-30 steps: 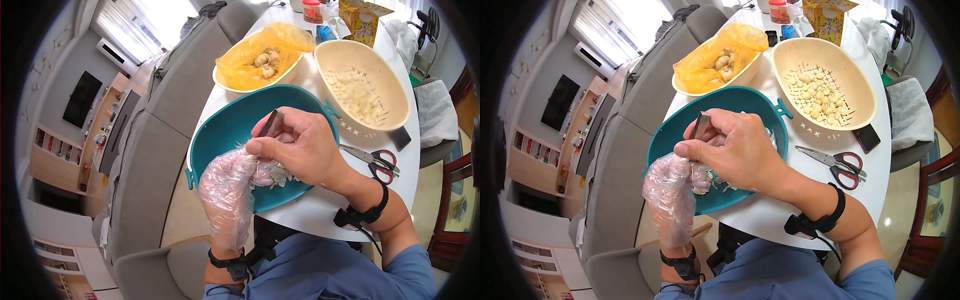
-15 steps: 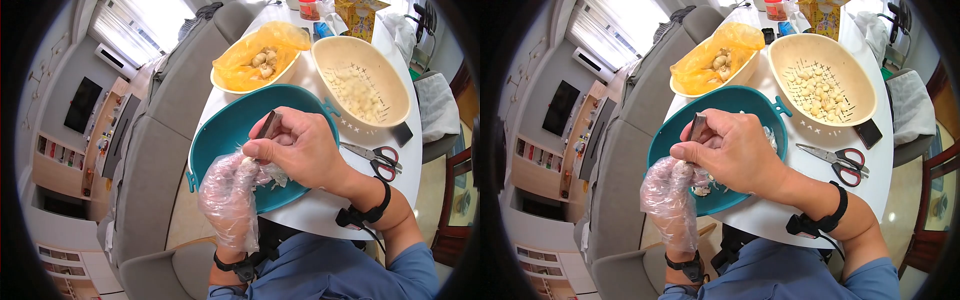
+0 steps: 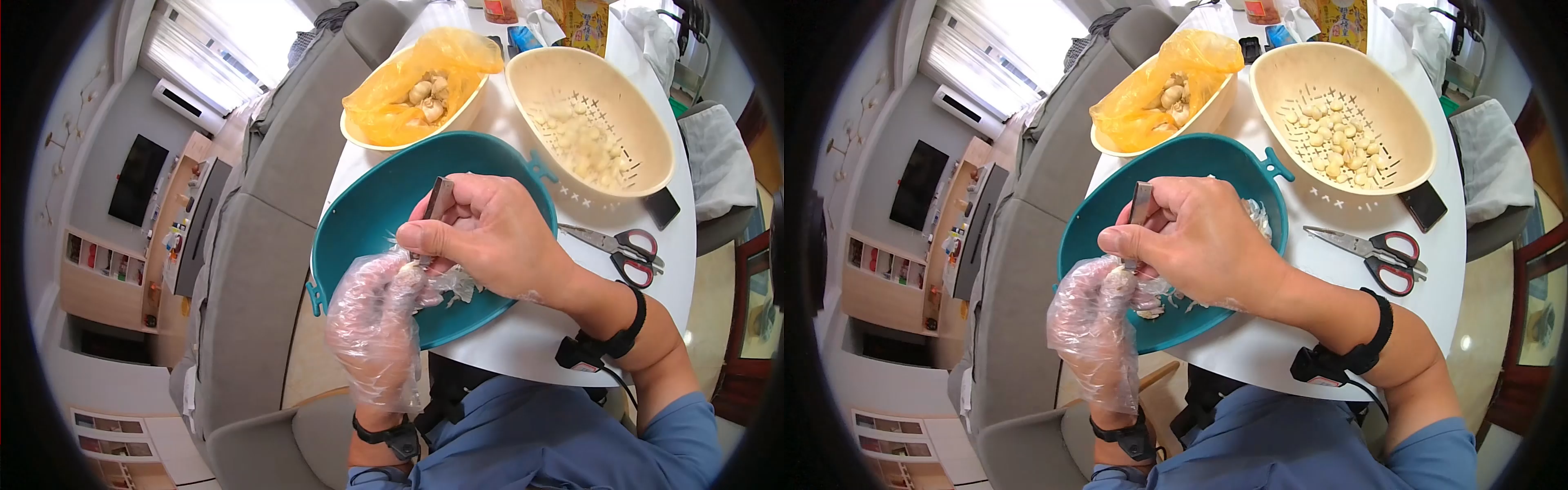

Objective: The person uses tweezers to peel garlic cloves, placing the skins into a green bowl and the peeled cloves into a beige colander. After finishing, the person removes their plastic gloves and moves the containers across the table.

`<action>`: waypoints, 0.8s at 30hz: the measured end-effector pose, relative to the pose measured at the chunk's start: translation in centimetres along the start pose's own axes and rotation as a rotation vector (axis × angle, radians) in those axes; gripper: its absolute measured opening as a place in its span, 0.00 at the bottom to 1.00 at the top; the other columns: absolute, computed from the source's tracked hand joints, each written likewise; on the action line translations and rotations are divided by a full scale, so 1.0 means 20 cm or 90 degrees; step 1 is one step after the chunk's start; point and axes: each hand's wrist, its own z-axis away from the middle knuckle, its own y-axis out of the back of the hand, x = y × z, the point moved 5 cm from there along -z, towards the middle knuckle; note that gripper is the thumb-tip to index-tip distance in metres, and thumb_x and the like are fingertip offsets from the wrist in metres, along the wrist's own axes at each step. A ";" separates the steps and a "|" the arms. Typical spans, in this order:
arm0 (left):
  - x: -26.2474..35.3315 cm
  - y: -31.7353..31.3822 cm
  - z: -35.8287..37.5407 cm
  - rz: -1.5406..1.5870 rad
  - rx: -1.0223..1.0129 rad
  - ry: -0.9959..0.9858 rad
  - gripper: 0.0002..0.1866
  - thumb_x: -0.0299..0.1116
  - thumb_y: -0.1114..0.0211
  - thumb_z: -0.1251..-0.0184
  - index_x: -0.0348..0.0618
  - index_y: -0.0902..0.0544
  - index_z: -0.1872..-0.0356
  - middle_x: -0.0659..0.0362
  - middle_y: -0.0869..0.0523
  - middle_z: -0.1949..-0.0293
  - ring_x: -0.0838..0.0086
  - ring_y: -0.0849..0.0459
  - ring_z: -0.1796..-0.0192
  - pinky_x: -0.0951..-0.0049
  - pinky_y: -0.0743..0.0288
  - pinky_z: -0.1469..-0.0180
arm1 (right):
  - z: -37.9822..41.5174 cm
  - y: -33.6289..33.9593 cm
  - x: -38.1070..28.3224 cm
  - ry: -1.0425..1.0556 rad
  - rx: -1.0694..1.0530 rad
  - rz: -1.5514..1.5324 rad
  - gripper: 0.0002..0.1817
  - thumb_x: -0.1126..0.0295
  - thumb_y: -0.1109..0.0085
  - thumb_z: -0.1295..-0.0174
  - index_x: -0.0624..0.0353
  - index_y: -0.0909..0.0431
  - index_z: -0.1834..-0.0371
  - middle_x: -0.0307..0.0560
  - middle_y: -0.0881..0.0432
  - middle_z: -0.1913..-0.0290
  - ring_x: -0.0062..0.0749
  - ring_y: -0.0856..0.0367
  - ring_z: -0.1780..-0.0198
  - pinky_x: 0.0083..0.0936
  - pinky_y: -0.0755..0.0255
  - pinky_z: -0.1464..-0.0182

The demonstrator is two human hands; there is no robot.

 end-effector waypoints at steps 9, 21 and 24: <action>0.03 -0.03 0.01 -0.049 0.019 -0.062 0.03 0.21 0.33 0.23 0.31 0.13 0.54 0.58 0.13 0.66 0.77 0.16 0.66 0.75 0.22 0.63 | 0.06 -0.04 -0.08 0.319 0.089 0.231 0.15 0.65 0.22 0.38 0.62 0.20 0.69 0.49 0.17 0.73 0.42 0.17 0.73 0.33 0.24 0.70; 0.00 -0.02 0.02 -0.018 0.004 0.012 0.05 0.19 0.31 0.26 0.31 0.13 0.53 0.56 0.11 0.60 0.75 0.13 0.62 0.75 0.17 0.61 | 0.03 0.01 -0.07 0.056 0.040 0.133 0.14 0.66 0.25 0.35 0.67 0.17 0.66 0.53 0.11 0.71 0.35 0.11 0.72 0.30 0.19 0.66; -0.01 0.00 0.00 0.039 -0.013 0.031 0.06 0.18 0.31 0.26 0.31 0.13 0.52 0.54 0.11 0.58 0.73 0.11 0.61 0.74 0.16 0.60 | 0.01 0.01 -0.04 0.010 0.015 0.054 0.15 0.65 0.26 0.34 0.71 0.15 0.64 0.54 0.10 0.71 0.27 0.10 0.71 0.25 0.18 0.67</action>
